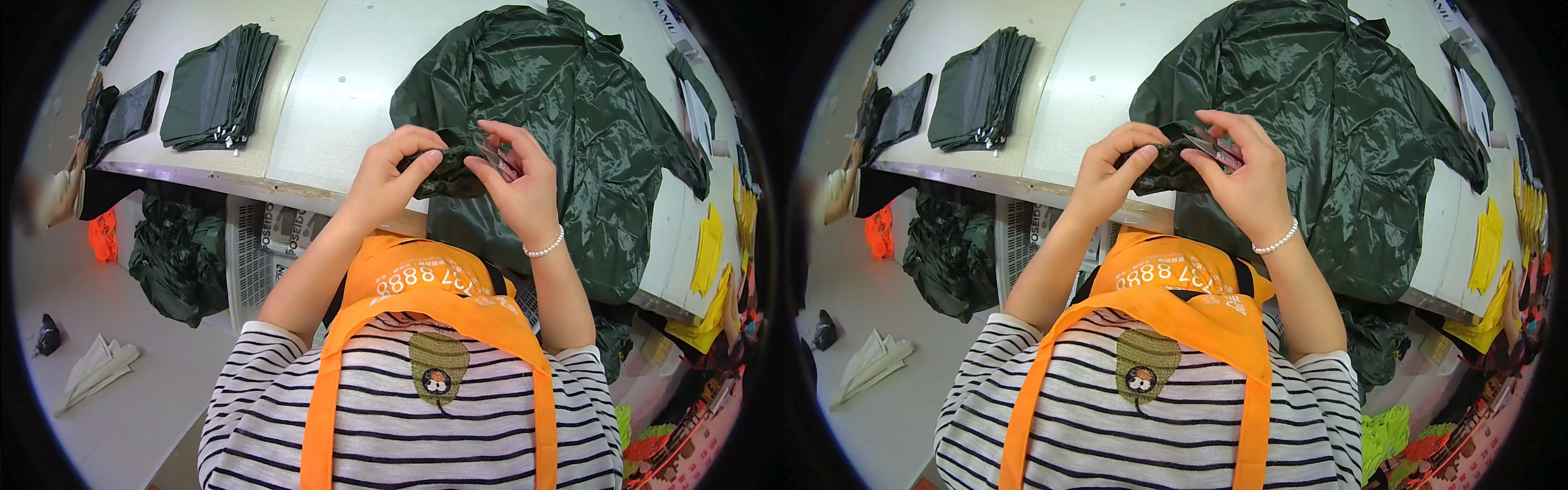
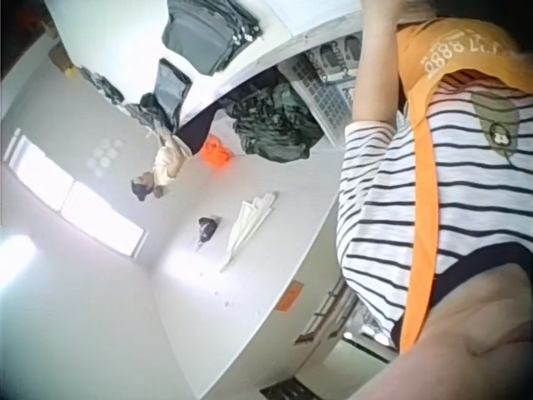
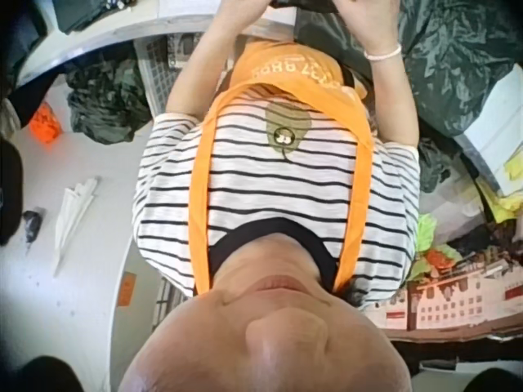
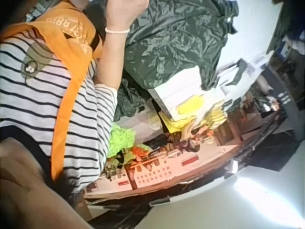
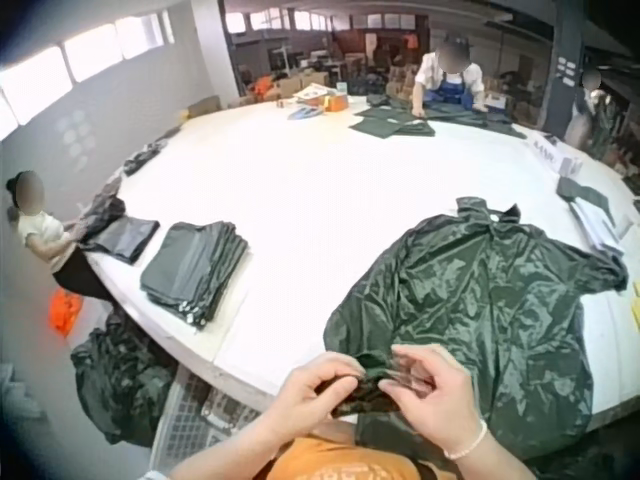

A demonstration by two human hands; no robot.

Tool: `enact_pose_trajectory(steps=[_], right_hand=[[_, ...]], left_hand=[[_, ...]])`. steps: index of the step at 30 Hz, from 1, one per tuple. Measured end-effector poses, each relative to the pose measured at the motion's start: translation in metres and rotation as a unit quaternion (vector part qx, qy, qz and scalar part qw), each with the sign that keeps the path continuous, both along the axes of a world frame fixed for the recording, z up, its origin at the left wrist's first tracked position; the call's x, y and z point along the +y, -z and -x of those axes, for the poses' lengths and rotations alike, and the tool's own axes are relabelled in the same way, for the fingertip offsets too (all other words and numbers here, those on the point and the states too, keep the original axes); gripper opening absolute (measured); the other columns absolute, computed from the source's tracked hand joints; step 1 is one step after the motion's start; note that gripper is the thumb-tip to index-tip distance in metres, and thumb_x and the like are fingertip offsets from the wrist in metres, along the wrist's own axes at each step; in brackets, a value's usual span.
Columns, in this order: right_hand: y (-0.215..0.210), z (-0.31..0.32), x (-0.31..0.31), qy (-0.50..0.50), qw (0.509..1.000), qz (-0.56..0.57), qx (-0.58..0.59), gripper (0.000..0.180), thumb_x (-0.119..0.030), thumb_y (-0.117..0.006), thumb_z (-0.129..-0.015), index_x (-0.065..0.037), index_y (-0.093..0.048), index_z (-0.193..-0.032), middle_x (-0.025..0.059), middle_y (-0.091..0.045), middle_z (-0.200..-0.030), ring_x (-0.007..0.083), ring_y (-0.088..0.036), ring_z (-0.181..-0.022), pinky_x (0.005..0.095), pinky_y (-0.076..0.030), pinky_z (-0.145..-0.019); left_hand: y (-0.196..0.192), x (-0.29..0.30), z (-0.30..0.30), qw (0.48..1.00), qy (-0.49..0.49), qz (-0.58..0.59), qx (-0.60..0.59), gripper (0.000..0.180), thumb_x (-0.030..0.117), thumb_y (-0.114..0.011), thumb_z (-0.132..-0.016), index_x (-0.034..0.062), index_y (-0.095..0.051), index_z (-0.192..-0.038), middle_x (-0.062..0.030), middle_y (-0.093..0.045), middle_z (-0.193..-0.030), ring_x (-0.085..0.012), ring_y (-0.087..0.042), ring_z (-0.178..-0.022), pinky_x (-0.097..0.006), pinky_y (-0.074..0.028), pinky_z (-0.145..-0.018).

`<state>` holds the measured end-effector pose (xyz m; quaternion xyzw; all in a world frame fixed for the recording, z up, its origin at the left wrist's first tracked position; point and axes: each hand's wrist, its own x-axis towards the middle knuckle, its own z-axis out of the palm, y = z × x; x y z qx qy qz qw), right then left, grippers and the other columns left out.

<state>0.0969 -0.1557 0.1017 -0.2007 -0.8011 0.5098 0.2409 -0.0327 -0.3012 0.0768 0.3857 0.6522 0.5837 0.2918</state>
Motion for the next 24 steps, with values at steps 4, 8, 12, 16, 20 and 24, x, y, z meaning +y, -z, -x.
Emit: enact_pose_trajectory(steps=[4,8,12,16,20,24], right_hand=[[-0.010,0.000,0.006,-0.048,0.991,-0.125,-0.005,0.020,0.005,-0.066,-0.073,-0.004,-0.064,-0.091,0.0064,-0.061,-0.085,0.0180,-0.061,-0.069,0.0278,-0.049,-0.062],[-0.008,0.004,0.011,-0.039,0.996,-0.079,0.030,0.011,0.005,-0.063,-0.077,-0.002,-0.062,-0.085,0.0045,-0.060,-0.080,0.0130,-0.057,-0.065,0.0238,-0.046,-0.059],[0.007,0.002,0.009,0.013,0.997,0.077,-0.001,0.005,0.002,-0.063,-0.083,-0.001,-0.061,-0.087,-0.0005,-0.059,-0.079,0.0041,-0.052,-0.066,0.0196,-0.042,-0.059],[0.013,0.007,0.000,0.012,0.967,0.237,0.095,0.002,0.000,-0.060,-0.088,-0.001,-0.060,-0.090,-0.0046,-0.057,-0.081,0.0006,-0.048,-0.070,0.0168,-0.040,-0.062],[0.012,0.005,-0.002,-0.039,0.960,0.262,0.088,0.003,-0.004,-0.059,-0.090,-0.002,-0.059,-0.093,-0.0043,-0.058,-0.082,0.0008,-0.048,-0.072,0.0160,-0.039,-0.064],[0.014,0.001,0.008,-0.032,0.961,0.260,0.088,0.006,-0.009,-0.058,-0.092,-0.003,-0.058,-0.095,-0.0020,-0.057,-0.081,0.0008,-0.045,-0.064,0.0161,-0.036,-0.057]], left_hand=[[-0.003,0.008,-0.002,1.000,0.005,-0.024,0.006,0.012,0.007,-0.058,-0.090,-0.0034,-0.063,-0.094,-0.0018,-0.061,-0.086,-0.0082,-0.053,-0.080,-0.022,-0.042,-0.073],[-0.009,0.010,-0.001,0.998,0.002,0.016,-0.056,0.013,0.010,-0.059,-0.091,-0.0025,-0.063,-0.090,0.0022,-0.059,-0.081,-0.0046,-0.049,-0.075,-0.020,-0.040,-0.067],[-0.011,0.009,-0.001,0.994,0.008,0.061,-0.089,0.016,0.014,-0.060,-0.091,-0.0012,-0.062,-0.085,0.0054,-0.055,-0.074,-0.0024,-0.045,-0.071,-0.019,-0.037,-0.062],[-0.010,0.012,-0.001,0.992,-0.012,0.109,-0.064,0.020,0.016,-0.061,-0.089,-0.0006,-0.061,-0.079,0.0069,-0.052,-0.068,-0.0016,-0.042,-0.066,-0.019,-0.034,-0.058],[-0.010,0.017,0.002,0.989,-0.035,0.129,-0.063,0.021,0.016,-0.061,-0.088,0.0001,-0.060,-0.074,0.0070,-0.050,-0.065,-0.0016,-0.041,-0.063,-0.020,-0.034,-0.054],[-0.008,0.017,0.009,0.991,-0.013,0.124,-0.054,0.023,0.018,-0.063,-0.085,-0.0020,-0.062,-0.075,0.0039,-0.052,-0.060,-0.0029,-0.041,-0.057,-0.022,-0.035,-0.050]])
